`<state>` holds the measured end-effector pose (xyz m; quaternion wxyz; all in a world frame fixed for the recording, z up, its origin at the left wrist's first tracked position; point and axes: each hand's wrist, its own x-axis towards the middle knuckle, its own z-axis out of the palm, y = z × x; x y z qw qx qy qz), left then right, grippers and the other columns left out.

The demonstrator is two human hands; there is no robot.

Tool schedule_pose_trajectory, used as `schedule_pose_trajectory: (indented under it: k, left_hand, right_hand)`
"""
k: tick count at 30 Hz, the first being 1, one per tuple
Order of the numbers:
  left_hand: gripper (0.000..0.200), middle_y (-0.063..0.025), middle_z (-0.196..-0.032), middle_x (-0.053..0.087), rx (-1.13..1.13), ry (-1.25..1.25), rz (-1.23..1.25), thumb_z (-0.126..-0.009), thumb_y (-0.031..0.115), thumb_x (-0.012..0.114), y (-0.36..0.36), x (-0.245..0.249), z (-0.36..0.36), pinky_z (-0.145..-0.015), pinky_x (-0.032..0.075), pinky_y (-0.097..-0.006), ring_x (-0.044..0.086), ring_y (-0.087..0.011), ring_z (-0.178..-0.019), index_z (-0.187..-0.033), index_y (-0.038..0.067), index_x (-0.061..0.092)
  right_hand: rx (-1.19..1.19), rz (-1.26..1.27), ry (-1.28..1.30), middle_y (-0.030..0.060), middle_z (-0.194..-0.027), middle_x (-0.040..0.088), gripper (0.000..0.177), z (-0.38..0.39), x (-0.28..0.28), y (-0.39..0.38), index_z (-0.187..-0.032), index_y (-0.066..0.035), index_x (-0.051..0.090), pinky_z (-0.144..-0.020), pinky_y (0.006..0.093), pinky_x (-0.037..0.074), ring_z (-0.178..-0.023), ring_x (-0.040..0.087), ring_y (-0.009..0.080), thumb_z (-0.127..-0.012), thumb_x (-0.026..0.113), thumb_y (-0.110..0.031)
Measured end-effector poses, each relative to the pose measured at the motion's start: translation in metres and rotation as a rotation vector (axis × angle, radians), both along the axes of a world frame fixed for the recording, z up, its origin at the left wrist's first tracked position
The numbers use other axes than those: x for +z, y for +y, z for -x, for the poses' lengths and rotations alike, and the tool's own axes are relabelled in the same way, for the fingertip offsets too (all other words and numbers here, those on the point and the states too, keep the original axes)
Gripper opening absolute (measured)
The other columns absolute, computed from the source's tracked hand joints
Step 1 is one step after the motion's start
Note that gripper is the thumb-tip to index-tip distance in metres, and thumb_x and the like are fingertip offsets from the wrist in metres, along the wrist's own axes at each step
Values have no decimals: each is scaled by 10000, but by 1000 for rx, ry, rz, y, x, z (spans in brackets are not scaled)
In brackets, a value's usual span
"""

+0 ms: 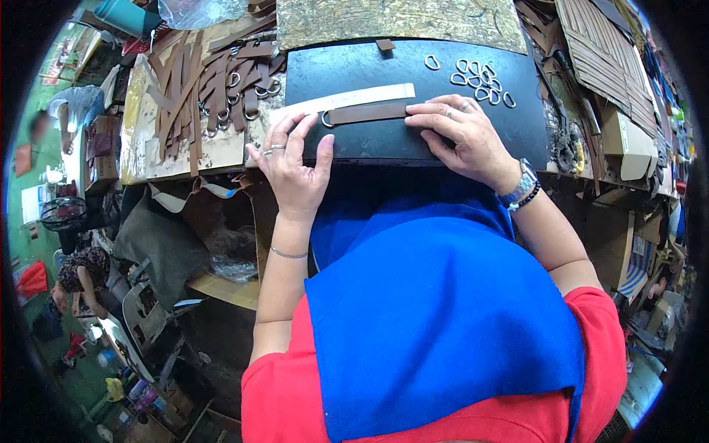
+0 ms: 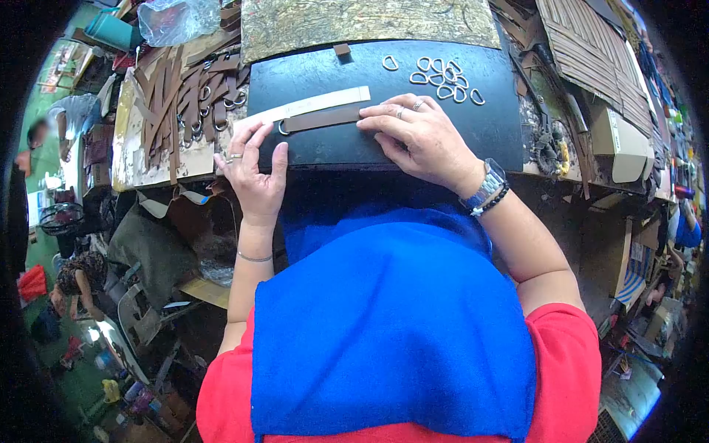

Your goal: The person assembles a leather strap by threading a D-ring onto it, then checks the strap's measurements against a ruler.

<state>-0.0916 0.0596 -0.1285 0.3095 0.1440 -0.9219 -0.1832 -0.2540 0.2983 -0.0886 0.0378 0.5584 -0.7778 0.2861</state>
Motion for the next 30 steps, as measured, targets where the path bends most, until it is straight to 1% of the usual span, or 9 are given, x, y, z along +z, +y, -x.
schedule_pose_trajectory:
  k: [1,2,7,11,14,17,22,26,30]
  left_hand:
    - [306,-44,-1250,626,7,-19,-20,-935,341,672,0,5,0,-1140,143,-658,525,-259,-1266,-1168,148,713]
    - [306,-43,-1177,634,0,-1,-26,-935,345,675,-1,11,1,-1141,175,-629,553,-249,-1167,-1174,159,726]
    - [272,-22,-1095,626,58,-134,144,-936,346,679,2,21,5,-1128,187,-647,546,-241,-1126,-1177,237,746]
    - [251,-7,-1070,617,60,-188,146,-933,342,683,3,24,10,-1120,185,-677,538,-240,-1141,-1162,259,747]
    - [201,25,-1096,612,46,-177,69,-907,336,710,3,28,13,-1101,191,-723,539,-225,-1151,-1062,216,753]
    - [157,23,-1070,657,-3,-153,23,-887,307,736,1,34,15,-1115,163,-719,572,-206,-1129,-991,190,745]
    - [125,26,-949,717,-139,-140,-267,-874,235,760,-8,41,10,-1162,97,-653,648,-162,-989,-959,149,728]
    - [119,34,-922,713,-142,-168,-320,-891,190,738,-3,53,10,-1178,105,-601,650,-127,-916,-997,135,732]
    - [145,29,-907,702,-178,-198,-294,-903,159,706,1,63,13,-1165,170,-565,635,-125,-870,-1042,132,736]
  right_hand:
    - [1,10,-3,4,-1164,692,257,0,1,-1,-1137,-158,686,-927,389,464,-1089,622,240,-881,697,-172]
    - [-25,3,-2,12,-1129,688,264,0,2,-2,-1148,-157,686,-919,388,464,-1066,623,243,-888,697,-196]
    - [-114,-13,27,49,-1002,659,323,-1,0,-13,-1204,-160,682,-863,390,464,-962,617,259,-909,691,-292]
    - [-192,-73,3,54,-999,655,283,-2,-1,-23,-1140,-155,689,-822,384,457,-937,619,254,-900,697,-305]
    - [-183,-75,-58,55,-981,657,210,1,2,-28,-1045,-143,689,-807,383,458,-926,624,250,-891,708,-285]
    - [-114,-14,-177,59,-926,667,150,6,3,-32,-965,-119,678,-801,389,476,-902,637,257,-878,724,-233]
    - [-64,12,-558,78,-866,698,127,16,15,-24,-951,-62,668,-760,344,523,-827,676,230,-877,733,-142]
    - [-63,42,-824,66,-876,716,126,20,21,-25,-991,-43,664,-740,278,521,-813,668,124,-906,716,-120]
    - [-66,110,-731,50,-861,709,197,24,11,-29,-1049,-41,651,-736,273,524,-791,658,110,-898,732,-139]
